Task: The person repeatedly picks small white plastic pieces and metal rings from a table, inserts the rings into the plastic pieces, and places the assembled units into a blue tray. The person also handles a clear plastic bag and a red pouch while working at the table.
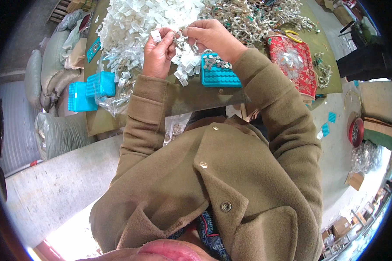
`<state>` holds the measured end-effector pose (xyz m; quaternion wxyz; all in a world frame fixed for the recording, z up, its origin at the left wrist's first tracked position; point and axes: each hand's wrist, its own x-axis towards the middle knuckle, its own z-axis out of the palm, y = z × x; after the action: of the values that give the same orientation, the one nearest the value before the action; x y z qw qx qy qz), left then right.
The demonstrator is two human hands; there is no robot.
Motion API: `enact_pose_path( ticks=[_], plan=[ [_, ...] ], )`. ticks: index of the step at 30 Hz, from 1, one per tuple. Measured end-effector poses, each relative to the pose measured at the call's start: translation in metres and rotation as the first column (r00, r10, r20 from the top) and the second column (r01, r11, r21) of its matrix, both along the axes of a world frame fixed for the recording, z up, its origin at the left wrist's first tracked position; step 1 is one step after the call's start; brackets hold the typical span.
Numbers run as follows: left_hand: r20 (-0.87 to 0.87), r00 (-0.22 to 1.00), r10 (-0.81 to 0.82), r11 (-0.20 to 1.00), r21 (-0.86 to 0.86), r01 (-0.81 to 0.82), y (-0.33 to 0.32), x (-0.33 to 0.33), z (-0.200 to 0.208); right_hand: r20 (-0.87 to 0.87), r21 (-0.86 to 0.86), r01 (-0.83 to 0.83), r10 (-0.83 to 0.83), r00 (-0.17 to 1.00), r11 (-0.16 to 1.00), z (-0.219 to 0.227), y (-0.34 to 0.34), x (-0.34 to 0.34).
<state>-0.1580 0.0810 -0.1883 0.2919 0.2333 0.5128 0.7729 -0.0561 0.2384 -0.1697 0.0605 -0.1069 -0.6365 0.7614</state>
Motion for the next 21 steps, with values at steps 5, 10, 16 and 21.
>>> enact_pose_path(
  ticks=[5, 10, 16, 21],
  plan=[
    [-0.019, 1.0, -0.013, 1.0, -0.012, 0.012, -0.001, 0.001, 0.004, 0.026, -0.175, -0.014, 0.019, 0.999, 0.985, 0.002, -0.006, 0.002],
    [0.191, 0.977, -0.097, 0.994, 0.064, 0.086, -0.005, 0.002, 0.009, 0.042, -0.446, -0.069, 0.098, 0.994, 0.893, 0.004, -0.005, 0.005],
    [0.414, 0.841, -0.35, 0.924, 0.298, 0.238, -0.013, -0.011, 0.01, 0.048, -0.533, -0.049, 0.087, 0.995, 0.845, 0.004, -0.008, 0.004],
    [0.363, 0.918, -0.16, 0.981, 0.165, 0.106, -0.013, -0.013, 0.009, 0.001, -0.388, 0.025, -0.026, 1.0, 0.921, 0.0, -0.007, 0.006]
  ],
)
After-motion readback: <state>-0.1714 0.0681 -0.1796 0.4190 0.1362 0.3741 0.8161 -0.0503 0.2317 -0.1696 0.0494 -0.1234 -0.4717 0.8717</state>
